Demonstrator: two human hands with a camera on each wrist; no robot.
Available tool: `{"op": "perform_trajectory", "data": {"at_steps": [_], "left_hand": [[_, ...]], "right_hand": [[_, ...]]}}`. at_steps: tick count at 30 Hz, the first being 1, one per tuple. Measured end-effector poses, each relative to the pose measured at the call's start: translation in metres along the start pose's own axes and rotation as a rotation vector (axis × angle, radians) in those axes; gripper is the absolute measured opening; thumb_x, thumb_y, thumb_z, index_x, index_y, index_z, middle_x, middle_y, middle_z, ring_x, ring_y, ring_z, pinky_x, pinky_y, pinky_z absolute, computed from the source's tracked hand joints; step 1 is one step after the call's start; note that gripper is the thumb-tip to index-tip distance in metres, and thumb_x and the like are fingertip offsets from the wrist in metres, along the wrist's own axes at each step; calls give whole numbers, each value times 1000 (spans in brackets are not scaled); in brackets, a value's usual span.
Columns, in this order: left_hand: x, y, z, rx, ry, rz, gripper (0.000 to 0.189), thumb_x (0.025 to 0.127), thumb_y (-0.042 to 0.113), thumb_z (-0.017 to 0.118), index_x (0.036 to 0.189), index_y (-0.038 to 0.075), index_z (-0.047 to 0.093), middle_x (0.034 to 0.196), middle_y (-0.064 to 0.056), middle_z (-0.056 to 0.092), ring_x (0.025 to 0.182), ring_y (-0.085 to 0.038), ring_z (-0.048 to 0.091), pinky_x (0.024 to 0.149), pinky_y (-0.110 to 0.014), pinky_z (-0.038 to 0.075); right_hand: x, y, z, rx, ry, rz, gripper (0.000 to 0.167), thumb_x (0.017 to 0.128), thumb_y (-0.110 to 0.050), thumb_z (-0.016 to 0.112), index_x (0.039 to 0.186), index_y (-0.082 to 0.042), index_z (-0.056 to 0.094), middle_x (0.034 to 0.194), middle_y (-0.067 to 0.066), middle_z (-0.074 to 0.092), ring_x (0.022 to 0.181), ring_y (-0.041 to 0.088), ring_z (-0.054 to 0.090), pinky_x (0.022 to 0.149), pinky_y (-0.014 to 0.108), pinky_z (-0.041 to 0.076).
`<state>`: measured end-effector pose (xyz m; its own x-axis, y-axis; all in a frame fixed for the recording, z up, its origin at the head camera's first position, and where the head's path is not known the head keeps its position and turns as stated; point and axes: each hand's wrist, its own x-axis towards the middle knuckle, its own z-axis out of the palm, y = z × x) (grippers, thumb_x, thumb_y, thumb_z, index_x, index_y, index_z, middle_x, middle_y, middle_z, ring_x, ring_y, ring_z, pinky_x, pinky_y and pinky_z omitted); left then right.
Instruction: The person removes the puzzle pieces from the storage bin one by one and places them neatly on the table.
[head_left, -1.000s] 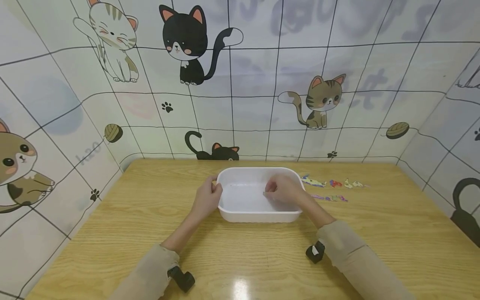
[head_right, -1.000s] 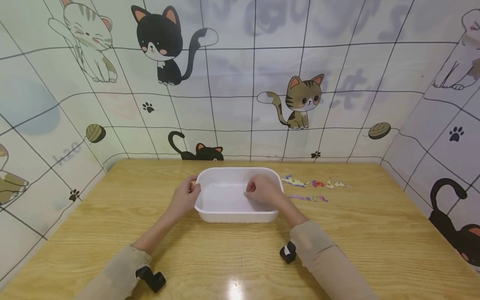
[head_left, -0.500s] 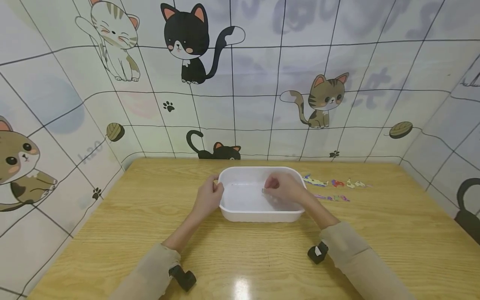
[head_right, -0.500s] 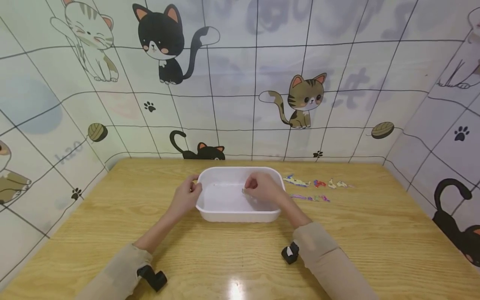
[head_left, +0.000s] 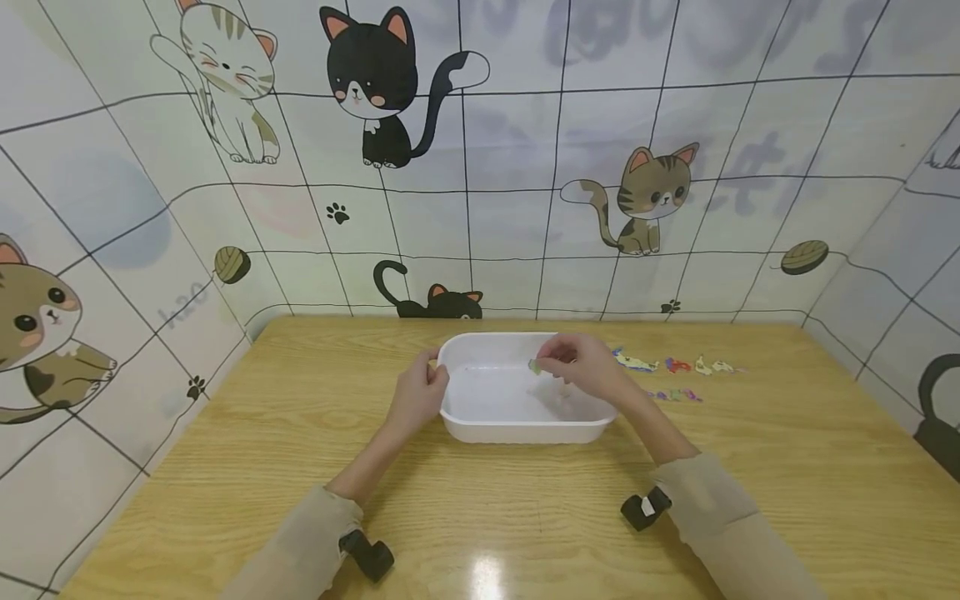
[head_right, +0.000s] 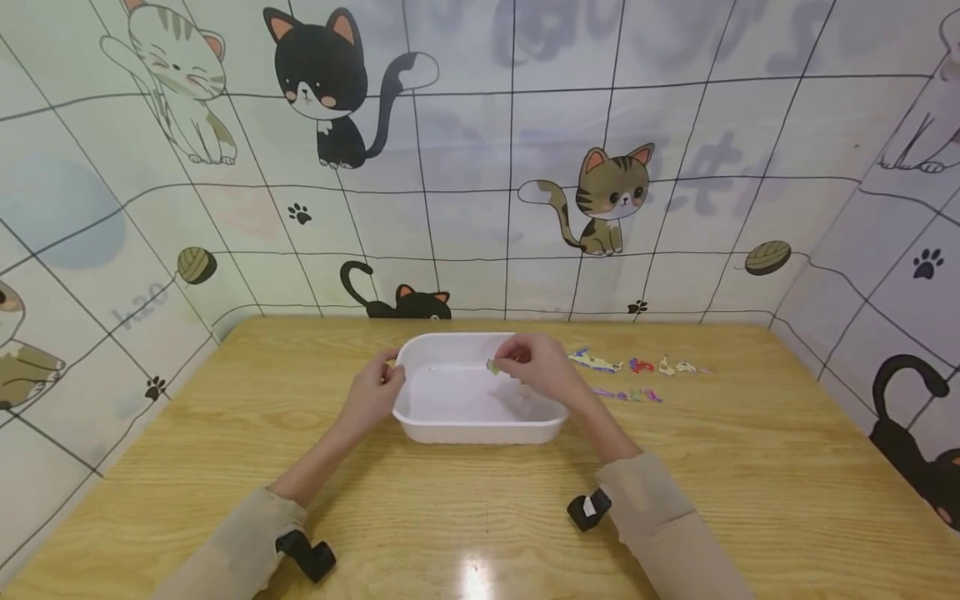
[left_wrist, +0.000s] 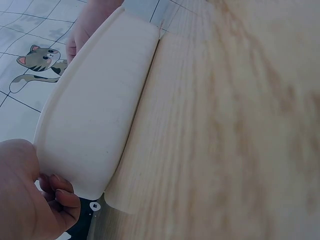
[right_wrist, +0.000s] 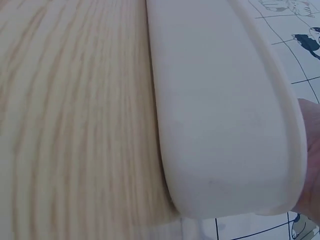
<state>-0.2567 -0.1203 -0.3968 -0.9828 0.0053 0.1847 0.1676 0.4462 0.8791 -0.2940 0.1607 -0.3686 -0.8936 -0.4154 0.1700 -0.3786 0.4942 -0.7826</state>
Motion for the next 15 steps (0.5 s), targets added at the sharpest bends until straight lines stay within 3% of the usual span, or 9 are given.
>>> {"op": "perform_trajectory", "data": {"at_steps": [8,15], "left_hand": [[0,-2,0,-3,-1,9,41,101,8,50,138,-8,50,70,-5,51,59,-15,49,51,-24,42],[0,-2,0,3,-1,11,41,101,8,49,138,-9,50,69,-5,51,58,-15,48,51,-25,42]], "right_hand": [[-9,-2,-16,32,27,18,18,97,-20,68,104,-4,69,99,19,69,85,43,62,71,43,55],[-19,4,-34,58,66,32,23,98,-22,68,107,-2,68,99,19,67,85,42,62,70,38,55]]}}
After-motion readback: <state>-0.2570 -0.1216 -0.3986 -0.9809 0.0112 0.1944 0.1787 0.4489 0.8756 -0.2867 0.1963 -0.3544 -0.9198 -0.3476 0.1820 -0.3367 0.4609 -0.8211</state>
